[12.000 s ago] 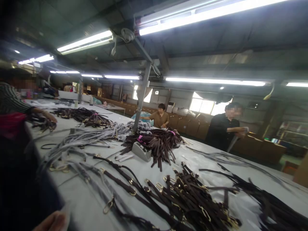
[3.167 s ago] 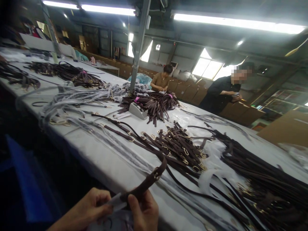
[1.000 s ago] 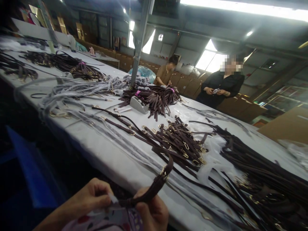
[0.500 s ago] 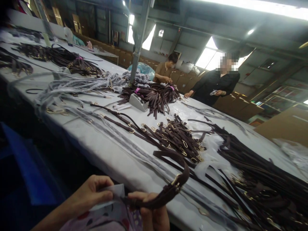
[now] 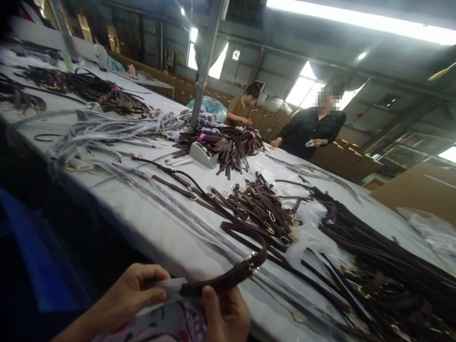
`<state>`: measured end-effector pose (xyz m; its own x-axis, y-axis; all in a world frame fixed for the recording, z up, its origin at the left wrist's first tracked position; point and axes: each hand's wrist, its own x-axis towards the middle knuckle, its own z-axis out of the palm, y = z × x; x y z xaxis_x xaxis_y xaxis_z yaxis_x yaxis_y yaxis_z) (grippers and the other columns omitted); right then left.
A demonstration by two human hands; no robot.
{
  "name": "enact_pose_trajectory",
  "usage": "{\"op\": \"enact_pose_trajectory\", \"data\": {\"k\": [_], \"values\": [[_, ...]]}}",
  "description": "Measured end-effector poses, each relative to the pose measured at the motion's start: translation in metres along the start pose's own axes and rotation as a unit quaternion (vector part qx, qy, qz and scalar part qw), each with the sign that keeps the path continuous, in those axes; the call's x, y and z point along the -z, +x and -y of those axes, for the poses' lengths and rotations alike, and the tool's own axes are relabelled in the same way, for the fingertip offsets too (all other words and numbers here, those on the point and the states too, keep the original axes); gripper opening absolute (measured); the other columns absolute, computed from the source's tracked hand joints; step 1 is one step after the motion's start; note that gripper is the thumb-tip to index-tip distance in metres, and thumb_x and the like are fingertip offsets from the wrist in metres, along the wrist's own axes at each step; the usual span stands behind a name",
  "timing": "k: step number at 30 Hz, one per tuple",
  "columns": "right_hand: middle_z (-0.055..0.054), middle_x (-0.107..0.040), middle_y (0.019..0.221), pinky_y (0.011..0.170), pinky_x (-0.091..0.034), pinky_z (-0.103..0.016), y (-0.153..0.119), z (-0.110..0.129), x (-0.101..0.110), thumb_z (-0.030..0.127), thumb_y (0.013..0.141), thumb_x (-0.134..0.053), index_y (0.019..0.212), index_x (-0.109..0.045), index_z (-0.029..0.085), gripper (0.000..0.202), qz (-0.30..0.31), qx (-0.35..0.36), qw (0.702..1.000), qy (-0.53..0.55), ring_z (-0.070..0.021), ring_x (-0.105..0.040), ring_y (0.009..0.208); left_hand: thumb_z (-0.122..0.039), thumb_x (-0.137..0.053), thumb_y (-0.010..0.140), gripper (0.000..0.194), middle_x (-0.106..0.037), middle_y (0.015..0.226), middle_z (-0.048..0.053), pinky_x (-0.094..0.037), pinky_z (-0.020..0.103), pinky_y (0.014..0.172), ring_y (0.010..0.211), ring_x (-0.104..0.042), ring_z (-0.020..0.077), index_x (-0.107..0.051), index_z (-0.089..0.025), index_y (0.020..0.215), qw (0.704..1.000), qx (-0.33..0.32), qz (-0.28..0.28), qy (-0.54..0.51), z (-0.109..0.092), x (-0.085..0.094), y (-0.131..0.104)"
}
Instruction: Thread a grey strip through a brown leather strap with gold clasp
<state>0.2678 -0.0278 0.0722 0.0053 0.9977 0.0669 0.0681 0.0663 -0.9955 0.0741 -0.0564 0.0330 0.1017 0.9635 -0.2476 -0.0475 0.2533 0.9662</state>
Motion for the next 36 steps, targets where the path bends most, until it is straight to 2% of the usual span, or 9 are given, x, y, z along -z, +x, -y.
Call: {"op": "enact_pose_trajectory", "data": {"k": [4,8,11,14,19,22,25,30,36], "values": [[-0.004,-0.065,0.068,0.063,-0.048,-0.027,0.018,0.018,-0.010,0.051,0.073,-0.077,0.077,-0.070,0.016,0.036,0.052,0.017,0.999,-0.001,-0.0189,-0.058,0.067,-0.028,-0.071,0.073,0.020,-0.059,0.065,0.000,-0.033,0.022,0.058,0.064,-0.046,0.0125,-0.073,-0.010,0.081,0.998,-0.055,0.036,-0.004,-0.040,0.000,0.014],[-0.003,-0.064,0.069,0.063,-0.047,-0.024,0.056,0.064,-0.018,0.043,0.076,-0.079,0.082,-0.072,0.016,0.029,0.143,0.066,0.983,0.094,-0.0147,-0.056,0.066,-0.035,-0.074,0.071,0.028,-0.050,0.061,-0.003,-0.026,0.021,0.053,0.058,-0.036,0.0091,-0.073,-0.010,0.084,0.988,-0.131,0.077,-0.020,-0.115,0.006,0.025],[-0.001,-0.067,0.074,0.053,-0.046,-0.019,0.085,0.110,-0.015,0.048,0.071,-0.082,0.098,-0.071,0.018,0.042,0.196,-0.008,0.944,0.263,-0.0089,-0.054,0.055,-0.038,-0.073,0.074,0.028,-0.047,0.060,-0.004,-0.023,0.022,0.050,0.055,-0.033,0.0077,-0.072,-0.011,0.084,0.975,-0.196,0.090,0.057,-0.170,0.014,0.022],[-0.003,-0.070,0.082,0.054,-0.051,-0.018,0.107,0.154,-0.007,0.047,0.062,-0.088,0.108,-0.068,0.020,0.057,0.160,-0.076,0.922,0.345,-0.0093,-0.060,0.059,-0.031,-0.069,0.077,0.019,-0.050,0.062,-0.003,-0.026,0.022,0.054,0.060,-0.039,0.0095,-0.070,-0.012,0.081,0.946,-0.256,0.063,0.189,-0.208,0.025,0.019],[-0.002,-0.069,0.075,0.054,-0.053,-0.018,0.127,0.234,-0.010,0.040,0.065,-0.088,0.088,-0.067,0.016,0.039,0.227,0.105,0.946,0.203,-0.0098,-0.061,0.060,-0.042,-0.062,0.082,0.031,-0.039,0.062,-0.005,-0.020,0.023,0.052,0.057,-0.030,0.0085,-0.066,-0.012,0.085,0.922,-0.295,0.023,0.250,-0.253,0.059,0.024],[-0.003,-0.070,0.080,0.064,-0.057,-0.025,0.136,0.290,-0.028,0.042,0.071,-0.083,0.094,-0.065,0.017,0.038,0.305,0.235,0.919,0.086,-0.0141,-0.066,0.069,-0.053,-0.059,0.082,0.042,-0.043,0.062,-0.004,-0.020,0.023,0.051,0.055,-0.031,0.0081,-0.065,-0.011,0.080,0.919,-0.328,0.041,0.213,-0.285,0.081,0.015],[-0.002,-0.070,0.077,0.066,-0.055,-0.027,0.140,0.338,-0.056,0.038,0.080,-0.074,0.096,-0.063,0.018,0.027,0.320,0.378,0.869,-0.010,-0.0157,-0.068,0.071,-0.059,-0.058,0.082,0.050,-0.050,0.064,-0.001,-0.024,0.022,0.053,0.057,-0.035,0.0085,-0.068,-0.010,0.079,0.906,-0.380,-0.013,0.188,-0.318,0.098,-0.005],[0.003,-0.063,0.067,0.059,-0.046,-0.024,0.131,0.372,-0.115,0.029,0.076,-0.069,0.084,-0.063,0.016,0.016,0.345,0.464,0.814,-0.049,-0.0096,-0.059,0.061,-0.066,-0.063,0.075,0.056,-0.059,0.061,0.003,-0.028,0.022,0.050,0.052,-0.042,0.0087,-0.070,-0.010,0.074,0.894,-0.408,-0.084,0.163,-0.349,0.119,-0.034],[0.002,-0.063,0.070,0.062,-0.043,-0.025,0.122,0.360,-0.172,0.031,0.074,-0.066,0.075,-0.066,0.017,0.013,0.335,0.508,0.792,-0.049,-0.0112,-0.055,0.066,-0.062,-0.064,0.077,0.051,-0.069,0.069,0.006,-0.039,0.022,0.052,0.055,-0.058,0.0111,-0.067,-0.011,0.083,0.880,-0.448,-0.138,0.075,-0.341,0.141,-0.039]]}}
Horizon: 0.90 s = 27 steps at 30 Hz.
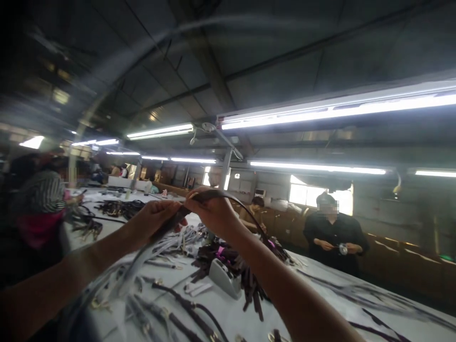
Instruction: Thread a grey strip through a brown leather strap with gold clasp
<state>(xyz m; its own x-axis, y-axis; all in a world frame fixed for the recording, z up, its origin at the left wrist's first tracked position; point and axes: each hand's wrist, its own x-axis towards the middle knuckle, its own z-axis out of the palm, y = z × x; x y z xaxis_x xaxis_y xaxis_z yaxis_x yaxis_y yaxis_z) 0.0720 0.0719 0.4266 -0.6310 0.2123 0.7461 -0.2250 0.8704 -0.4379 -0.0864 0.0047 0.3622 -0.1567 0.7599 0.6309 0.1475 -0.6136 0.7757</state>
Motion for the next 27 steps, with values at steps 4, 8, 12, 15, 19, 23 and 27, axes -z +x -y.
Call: {"op": "enact_pose_trajectory", "data": {"k": [4,8,12,15,19,23,27], "values": [[0.002,-0.066,0.066,0.056,-0.041,-0.025,0.005,-0.001,-0.014,0.030,0.075,-0.066,0.075,-0.073,0.019,0.012,0.025,0.017,0.993,-0.114,-0.0125,-0.056,0.060,-0.066,-0.062,0.076,0.055,-0.062,0.059,0.001,-0.037,0.021,0.048,0.047,-0.052,0.0089,-0.063,-0.011,0.076,0.999,-0.017,-0.022,0.039,0.005,0.013,-0.009],[0.002,-0.058,0.051,0.045,-0.038,-0.024,0.014,-0.014,-0.015,0.037,0.076,-0.069,0.076,-0.072,0.020,0.017,-0.021,0.014,0.997,-0.079,-0.0129,-0.051,0.047,-0.074,-0.065,0.066,0.062,-0.067,0.066,0.004,-0.041,0.021,0.052,0.053,-0.056,0.0097,-0.062,-0.013,0.079,0.999,0.000,0.029,0.029,0.007,0.028,-0.020],[-0.003,-0.064,0.058,0.043,-0.044,-0.027,0.011,-0.035,-0.024,0.050,0.075,-0.071,0.080,-0.072,0.020,0.031,-0.060,-0.020,0.995,-0.076,-0.0174,-0.056,0.048,-0.076,-0.069,0.059,0.065,-0.065,0.064,0.005,-0.040,0.022,0.045,0.046,-0.055,0.0106,-0.059,-0.013,0.071,0.997,0.065,0.035,0.010,0.024,0.047,-0.030],[-0.005,-0.070,0.072,0.053,-0.051,-0.030,-0.007,-0.040,-0.040,0.044,0.083,-0.067,0.084,-0.072,0.023,0.022,-0.062,0.075,0.979,-0.177,-0.0199,-0.064,0.059,-0.076,-0.065,0.063,0.063,-0.060,0.056,0.002,-0.030,0.020,0.036,0.036,-0.048,0.0087,-0.056,-0.014,0.065,0.996,0.078,-0.030,0.028,0.042,0.056,-0.037],[-0.005,-0.075,0.098,0.072,-0.057,-0.030,-0.033,-0.044,-0.057,0.023,0.091,-0.055,0.106,-0.070,0.028,0.022,0.037,0.323,0.909,-0.261,-0.0216,-0.071,0.084,-0.071,-0.065,0.068,0.057,-0.060,0.057,0.002,-0.034,0.020,0.039,0.039,-0.050,0.0091,-0.054,-0.014,0.065,0.994,0.079,-0.076,0.024,0.058,0.058,-0.047],[-0.003,-0.074,0.099,0.077,-0.056,-0.027,-0.052,-0.041,-0.064,0.015,0.090,-0.057,0.107,-0.068,0.028,0.023,0.018,0.282,0.927,-0.246,-0.0188,-0.071,0.086,-0.062,-0.070,0.069,0.049,-0.061,0.060,0.000,-0.040,0.023,0.046,0.045,-0.053,0.0114,-0.057,-0.015,0.067,0.995,0.074,-0.054,0.038,0.068,0.057,-0.059],[-0.001,-0.074,0.094,0.074,-0.056,-0.026,-0.075,-0.040,-0.070,0.023,0.091,-0.063,0.098,-0.070,0.028,0.012,-0.006,0.096,0.983,-0.159,-0.0172,-0.071,0.082,-0.045,-0.064,0.083,0.031,-0.062,0.061,0.000,-0.040,0.024,0.058,0.059,-0.056,0.0142,-0.065,-0.016,0.072,0.982,0.004,-0.033,0.184,0.078,0.055,-0.069]]}}
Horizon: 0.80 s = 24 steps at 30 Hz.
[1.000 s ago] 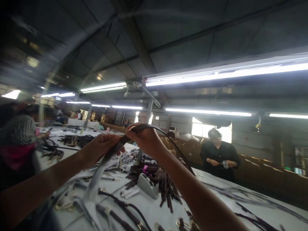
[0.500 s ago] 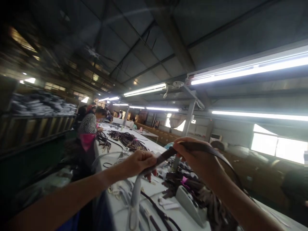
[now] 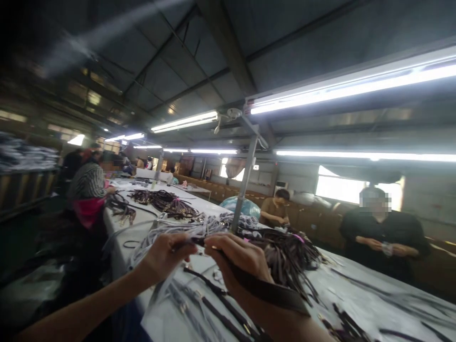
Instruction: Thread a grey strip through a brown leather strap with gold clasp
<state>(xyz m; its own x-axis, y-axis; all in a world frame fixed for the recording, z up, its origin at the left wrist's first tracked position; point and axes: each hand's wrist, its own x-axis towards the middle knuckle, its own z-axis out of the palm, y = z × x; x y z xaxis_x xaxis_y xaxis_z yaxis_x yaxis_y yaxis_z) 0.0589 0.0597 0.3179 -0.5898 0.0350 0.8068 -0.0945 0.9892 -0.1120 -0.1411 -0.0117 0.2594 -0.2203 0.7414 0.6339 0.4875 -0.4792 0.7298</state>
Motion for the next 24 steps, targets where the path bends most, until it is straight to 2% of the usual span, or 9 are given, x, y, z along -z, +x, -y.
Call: {"op": "enact_pose_trajectory", "data": {"k": [3,5,7,9,12,14,16,20,24], "values": [[-0.004,-0.074,0.081,0.068,-0.059,-0.031,-0.019,0.004,-0.002,0.040,0.084,-0.070,0.095,-0.072,0.023,0.021,-0.036,-0.208,0.965,0.154,-0.0212,-0.072,0.071,-0.040,-0.057,0.090,0.024,-0.071,0.084,0.004,-0.043,0.026,0.072,0.079,-0.062,0.0181,-0.071,-0.020,0.089,0.984,-0.101,0.049,0.136,0.003,-0.007,-0.004],[-0.007,-0.074,0.077,0.067,-0.061,-0.034,-0.029,0.007,0.001,0.048,0.079,-0.073,0.093,-0.069,0.017,0.034,-0.070,-0.342,0.895,0.277,-0.0238,-0.072,0.069,-0.040,-0.057,0.090,0.024,-0.072,0.093,0.006,-0.043,0.027,0.077,0.086,-0.063,0.0201,-0.070,-0.022,0.098,0.976,-0.124,0.089,0.158,0.001,-0.015,-0.007],[-0.008,-0.074,0.078,0.068,-0.061,-0.034,-0.039,0.012,0.007,0.048,0.078,-0.074,0.093,-0.066,0.015,0.037,-0.091,-0.411,0.845,0.330,-0.0239,-0.073,0.070,-0.038,-0.057,0.090,0.023,-0.071,0.089,0.005,-0.042,0.026,0.076,0.084,-0.061,0.0195,-0.070,-0.021,0.097,0.974,-0.118,0.124,0.150,-0.002,-0.024,-0.008],[-0.006,-0.072,0.076,0.064,-0.059,-0.028,-0.047,0.016,0.016,0.042,0.080,-0.072,0.090,-0.067,0.016,0.028,-0.079,-0.376,0.876,0.292,-0.0208,-0.071,0.069,-0.035,-0.057,0.088,0.021,-0.065,0.074,0.001,-0.039,0.023,0.066,0.071,-0.055,0.0155,-0.070,-0.019,0.083,0.975,-0.080,0.173,0.116,-0.008,-0.033,-0.010],[-0.004,-0.071,0.078,0.065,-0.054,-0.025,-0.059,0.022,0.032,0.031,0.091,-0.061,0.091,-0.071,0.019,0.016,0.036,-0.209,0.965,0.155,-0.0172,-0.068,0.070,-0.029,-0.060,0.082,0.019,-0.051,0.063,-0.004,-0.032,0.022,0.058,0.062,-0.042,0.0111,-0.066,-0.015,0.072,0.967,-0.015,0.249,0.048,-0.018,-0.042,-0.014],[-0.006,-0.072,0.090,0.072,-0.052,-0.027,-0.065,0.025,0.040,0.026,0.097,-0.050,0.100,-0.072,0.020,0.023,0.108,-0.106,0.984,0.097,-0.0174,-0.067,0.078,-0.026,-0.062,0.079,0.014,-0.052,0.066,-0.004,-0.032,0.022,0.061,0.066,-0.042,0.0114,-0.068,-0.014,0.077,0.960,0.005,0.279,0.020,-0.025,-0.048,-0.017],[-0.008,-0.070,0.094,0.072,-0.051,-0.028,-0.072,0.026,0.040,0.025,0.098,-0.047,0.103,-0.071,0.020,0.026,0.108,-0.070,0.989,0.069,-0.0174,-0.065,0.080,-0.027,-0.063,0.079,0.015,-0.055,0.069,-0.003,-0.033,0.022,0.063,0.068,-0.043,0.0124,-0.069,-0.014,0.083,0.957,0.010,0.288,0.015,-0.029,-0.057,-0.019],[-0.002,-0.067,0.075,0.063,-0.050,-0.025,-0.083,0.020,0.023,0.027,0.087,-0.063,0.083,-0.070,0.021,0.010,-0.047,-0.194,0.973,0.116,-0.0156,-0.062,0.066,-0.032,-0.064,0.079,0.019,-0.062,0.073,-0.001,-0.036,0.023,0.065,0.070,-0.048,0.0139,-0.067,-0.014,0.079,0.964,0.005,0.265,-0.007,-0.031,-0.081,-0.022],[0.005,-0.062,0.061,0.043,-0.042,-0.020,-0.082,0.014,0.027,0.040,0.078,-0.073,0.097,-0.061,0.021,0.029,-0.082,-0.363,0.873,0.315,-0.0111,-0.055,0.045,-0.030,-0.059,0.080,0.016,-0.057,0.070,-0.001,-0.033,0.023,0.060,0.064,-0.042,0.0117,-0.064,-0.015,0.077,0.959,0.033,0.275,-0.060,-0.032,-0.090,-0.017]]}}
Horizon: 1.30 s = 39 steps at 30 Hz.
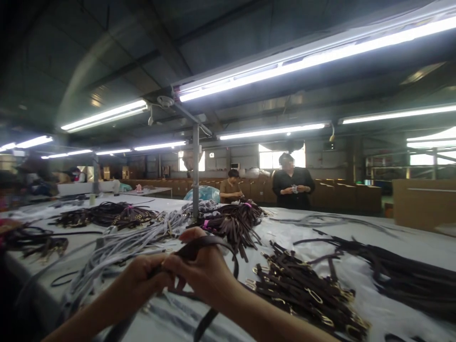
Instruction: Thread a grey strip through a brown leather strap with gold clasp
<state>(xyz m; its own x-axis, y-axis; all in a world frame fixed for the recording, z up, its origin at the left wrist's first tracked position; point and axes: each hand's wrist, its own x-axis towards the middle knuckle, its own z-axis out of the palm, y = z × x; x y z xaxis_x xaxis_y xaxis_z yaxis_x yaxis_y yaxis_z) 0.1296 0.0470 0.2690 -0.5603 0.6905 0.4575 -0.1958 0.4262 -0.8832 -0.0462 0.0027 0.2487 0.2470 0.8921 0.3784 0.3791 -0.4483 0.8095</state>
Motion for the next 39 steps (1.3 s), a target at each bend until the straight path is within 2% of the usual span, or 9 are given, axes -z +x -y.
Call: {"op": "enact_pose_trajectory", "data": {"k": [3,5,8,12,16,22,26,29,39], "values": [[0.000,-0.062,0.056,0.044,-0.040,-0.017,0.005,0.021,0.016,0.052,0.079,-0.069,0.076,-0.066,0.012,0.040,0.023,-0.019,0.999,0.012,-0.0075,-0.052,0.044,-0.044,-0.055,0.088,0.031,-0.049,0.073,-0.001,-0.031,0.023,0.059,0.066,-0.038,0.0114,-0.064,-0.015,0.084,0.999,-0.005,0.047,-0.025,-0.005,0.008,0.001],[-0.004,-0.064,0.054,0.047,-0.041,-0.017,0.007,0.035,0.026,0.049,0.079,-0.071,0.064,-0.067,0.010,0.042,0.009,-0.015,1.000,-0.007,-0.0070,-0.053,0.046,-0.050,-0.052,0.090,0.038,-0.051,0.081,0.001,-0.033,0.023,0.063,0.072,-0.041,0.0124,-0.064,-0.015,0.098,0.995,0.006,0.074,-0.062,-0.008,0.011,0.000],[-0.006,-0.067,0.056,0.047,-0.045,-0.018,0.007,0.042,0.031,0.043,0.075,-0.074,0.065,-0.067,0.010,0.035,-0.027,-0.022,0.999,0.023,-0.0098,-0.059,0.048,-0.055,-0.059,0.086,0.047,-0.051,0.081,0.002,-0.033,0.023,0.061,0.071,-0.041,0.0126,-0.060,-0.014,0.110,0.989,0.022,0.075,-0.127,-0.006,0.003,0.002],[-0.004,-0.066,0.051,0.043,-0.046,-0.017,0.001,0.030,0.027,0.038,0.075,-0.071,0.063,-0.063,0.011,0.031,-0.070,-0.018,0.996,0.054,-0.0096,-0.058,0.042,-0.059,-0.057,0.085,0.048,-0.042,0.070,-0.002,-0.029,0.023,0.057,0.064,-0.033,0.0103,-0.062,-0.011,0.091,0.994,0.022,0.011,-0.107,0.007,-0.018,0.004],[-0.003,-0.064,0.048,0.038,-0.044,-0.016,-0.002,0.011,0.023,0.042,0.075,-0.069,0.064,-0.059,0.012,0.033,-0.083,-0.014,0.996,0.036,-0.0091,-0.055,0.038,-0.056,-0.058,0.087,0.046,-0.053,0.074,0.001,-0.034,0.023,0.060,0.066,-0.042,0.0111,-0.065,-0.012,0.100,0.991,0.033,-0.017,-0.126,0.016,-0.032,0.003],[-0.002,-0.062,0.048,0.038,-0.043,-0.017,-0.002,0.007,0.026,0.045,0.071,-0.070,0.066,-0.058,0.012,0.035,-0.103,-0.028,0.993,0.046,-0.0096,-0.054,0.038,-0.051,-0.071,0.078,0.045,-0.068,0.075,0.006,-0.042,0.022,0.064,0.071,-0.058,0.0154,-0.071,-0.014,0.103,0.969,0.101,-0.072,-0.215,0.013,-0.036,0.002],[-0.002,-0.062,0.050,0.041,-0.042,-0.016,-0.006,0.011,0.031,0.041,0.068,-0.074,0.066,-0.061,0.011,0.033,-0.111,-0.056,0.984,0.124,-0.0073,-0.052,0.041,-0.039,-0.083,0.067,0.038,-0.074,0.087,0.007,-0.048,0.024,0.074,0.082,-0.063,0.0195,-0.075,-0.016,0.097,0.965,0.068,-0.092,-0.236,0.013,-0.038,0.003],[0.000,-0.059,0.048,0.040,-0.038,-0.014,-0.010,0.008,0.033,0.040,0.065,-0.077,0.066,-0.060,0.011,0.033,-0.126,-0.079,0.974,0.172,-0.0055,-0.048,0.040,-0.037,-0.083,0.067,0.031,-0.074,0.082,0.006,-0.048,0.024,0.070,0.077,-0.063,0.0191,-0.075,-0.017,0.089,0.972,0.052,-0.096,-0.209,0.017,-0.042,0.004],[-0.003,-0.063,0.051,0.041,-0.040,-0.018,-0.023,-0.008,0.027,0.046,0.078,-0.067,0.073,-0.058,0.013,0.035,-0.120,-0.001,0.992,0.037,-0.0099,-0.054,0.040,-0.041,-0.079,0.072,0.032,-0.075,0.086,0.008,-0.050,0.025,0.077,0.085,-0.067,0.0213,-0.074,-0.016,0.090,0.959,0.078,-0.107,-0.251,0.015,-0.056,0.004]]}}
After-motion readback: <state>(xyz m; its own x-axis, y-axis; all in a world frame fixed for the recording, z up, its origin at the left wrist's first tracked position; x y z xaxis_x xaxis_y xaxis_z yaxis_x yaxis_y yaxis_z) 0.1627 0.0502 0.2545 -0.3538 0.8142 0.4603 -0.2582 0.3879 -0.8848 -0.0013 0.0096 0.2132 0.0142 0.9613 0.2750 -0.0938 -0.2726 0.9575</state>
